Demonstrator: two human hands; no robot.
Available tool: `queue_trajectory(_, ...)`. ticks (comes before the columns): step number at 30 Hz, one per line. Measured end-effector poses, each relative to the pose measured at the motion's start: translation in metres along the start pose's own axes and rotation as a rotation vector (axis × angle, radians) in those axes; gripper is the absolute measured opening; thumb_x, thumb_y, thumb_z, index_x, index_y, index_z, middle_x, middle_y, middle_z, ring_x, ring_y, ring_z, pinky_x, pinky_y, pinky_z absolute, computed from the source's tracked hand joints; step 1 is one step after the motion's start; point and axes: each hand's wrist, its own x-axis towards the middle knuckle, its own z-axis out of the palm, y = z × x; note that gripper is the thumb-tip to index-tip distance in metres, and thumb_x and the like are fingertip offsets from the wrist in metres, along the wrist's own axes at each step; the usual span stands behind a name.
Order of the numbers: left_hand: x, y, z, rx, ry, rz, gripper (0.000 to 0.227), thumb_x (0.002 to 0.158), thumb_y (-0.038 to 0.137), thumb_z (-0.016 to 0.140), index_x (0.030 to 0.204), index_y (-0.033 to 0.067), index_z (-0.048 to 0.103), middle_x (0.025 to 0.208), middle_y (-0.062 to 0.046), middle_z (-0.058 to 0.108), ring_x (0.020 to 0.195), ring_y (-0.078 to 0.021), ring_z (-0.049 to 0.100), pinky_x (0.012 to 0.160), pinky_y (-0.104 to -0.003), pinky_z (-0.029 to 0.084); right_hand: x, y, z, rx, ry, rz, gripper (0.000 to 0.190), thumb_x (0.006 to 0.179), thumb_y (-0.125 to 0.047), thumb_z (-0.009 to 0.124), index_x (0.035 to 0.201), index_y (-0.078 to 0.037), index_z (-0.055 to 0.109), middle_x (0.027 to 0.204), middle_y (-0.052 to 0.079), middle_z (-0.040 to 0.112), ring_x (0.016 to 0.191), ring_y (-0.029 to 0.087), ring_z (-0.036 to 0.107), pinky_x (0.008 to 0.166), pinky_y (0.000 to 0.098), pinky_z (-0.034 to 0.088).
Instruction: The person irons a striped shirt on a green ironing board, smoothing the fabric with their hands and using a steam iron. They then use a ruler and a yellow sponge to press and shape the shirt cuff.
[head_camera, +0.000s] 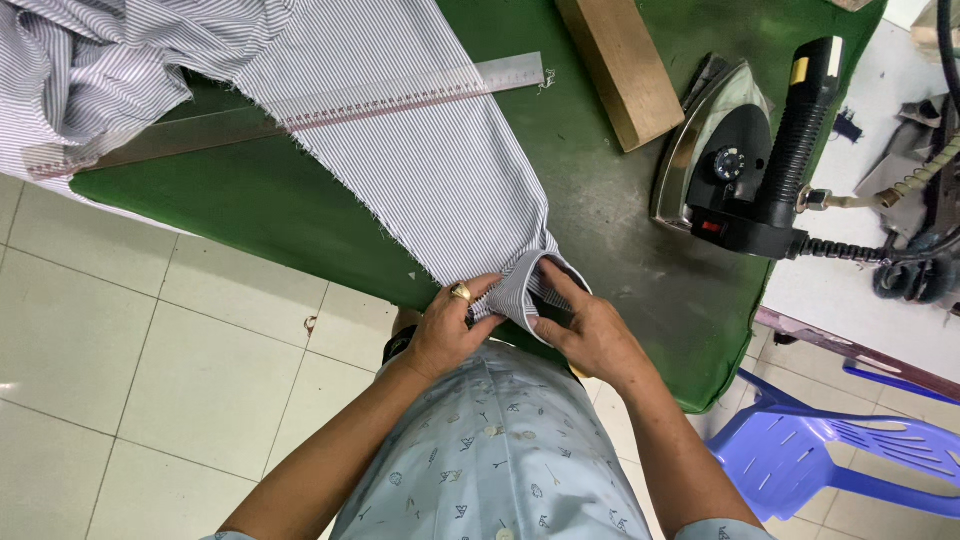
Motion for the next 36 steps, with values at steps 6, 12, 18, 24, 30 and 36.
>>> queue_trajectory(6, -0.001, 0.000, 0.002, -0.005, 0.018, -0.042, 0.054, 0.085, 0.008, 0.079, 0.136, 0.0082, 0.061, 0.118, -0.014, 0.072, 0.109, -0.0358, 0.067, 0.096, -0.047, 0.051, -0.013, -0.022, -0.004, 0.129, 0.086, -0.032, 0.066, 0.083, -0.026, 0.082, 0.143, -0.011, 0.061, 0.129, 0.019, 0.073, 0.124, 0.043, 0.063, 0.091, 0.0518, 0.057)
queue_trajectory(12, -0.008, 0.002, -0.003, 0.135, -0.117, 0.106, 0.061, 0.080, 0.013, 0.083, 0.137, 0.0120, 0.062, 0.105, -0.008, 0.072, 0.120, -0.0308, 0.062, 0.103, -0.049, 0.046, -0.037, -0.025, -0.007, 0.156, 0.222, 0.099, 0.031, 0.092, -0.036, 0.076, 0.080, -0.008, 0.083, 0.062, 0.013, 0.076, 0.060, 0.014, 0.060, 0.056, 0.0343, 0.051)
queue_trajectory(18, -0.011, -0.002, -0.003, 0.253, -0.182, 0.190, 0.050, 0.089, 0.022, 0.077, 0.136, 0.0107, 0.062, 0.106, -0.008, 0.072, 0.128, -0.0290, 0.057, 0.107, -0.048, 0.042, -0.036, 0.002, 0.014, -0.298, 0.063, 0.188, 0.054, 0.079, -0.057, 0.082, 0.113, -0.015, 0.077, 0.092, 0.009, 0.082, 0.090, 0.032, 0.078, 0.077, 0.0453, 0.061)
queue_trajectory(24, -0.009, -0.002, -0.003, 0.393, -0.258, 0.341, 0.038, 0.085, 0.031, 0.078, 0.116, 0.0114, 0.068, 0.111, -0.006, 0.058, 0.126, -0.0323, 0.054, 0.104, -0.052, 0.043, -0.026, 0.097, -0.001, -0.103, 0.430, 0.283, 0.027, 0.099, -0.032, 0.072, 0.089, -0.008, 0.079, 0.064, 0.008, 0.069, 0.053, 0.017, 0.059, 0.050, 0.0312, 0.046)
queue_trajectory(30, 0.016, 0.035, 0.004, 0.197, -0.126, 0.291, 0.034, 0.087, 0.023, 0.073, 0.119, 0.0109, 0.071, 0.104, -0.008, 0.063, 0.106, -0.0343, 0.065, 0.088, -0.049, 0.051, 0.016, 0.189, 0.013, -0.726, 0.948, 0.011, 0.040, 0.103, -0.048, 0.070, 0.077, -0.019, 0.062, 0.063, 0.004, 0.060, 0.061, 0.024, 0.066, 0.056, 0.0343, 0.050)
queue_trajectory(36, 0.048, 0.086, 0.044, 0.415, -0.183, 0.331, 0.084, 0.077, 0.054, 0.077, 0.137, 0.0007, 0.055, 0.115, -0.024, 0.052, 0.106, -0.0478, 0.059, 0.079, -0.057, 0.051, 0.027, 0.191, 0.013, -0.818, 1.057, -0.227, 0.038, 0.097, -0.046, 0.075, 0.080, -0.018, 0.056, 0.072, 0.002, 0.048, 0.072, 0.025, 0.058, 0.068, 0.0377, 0.048)
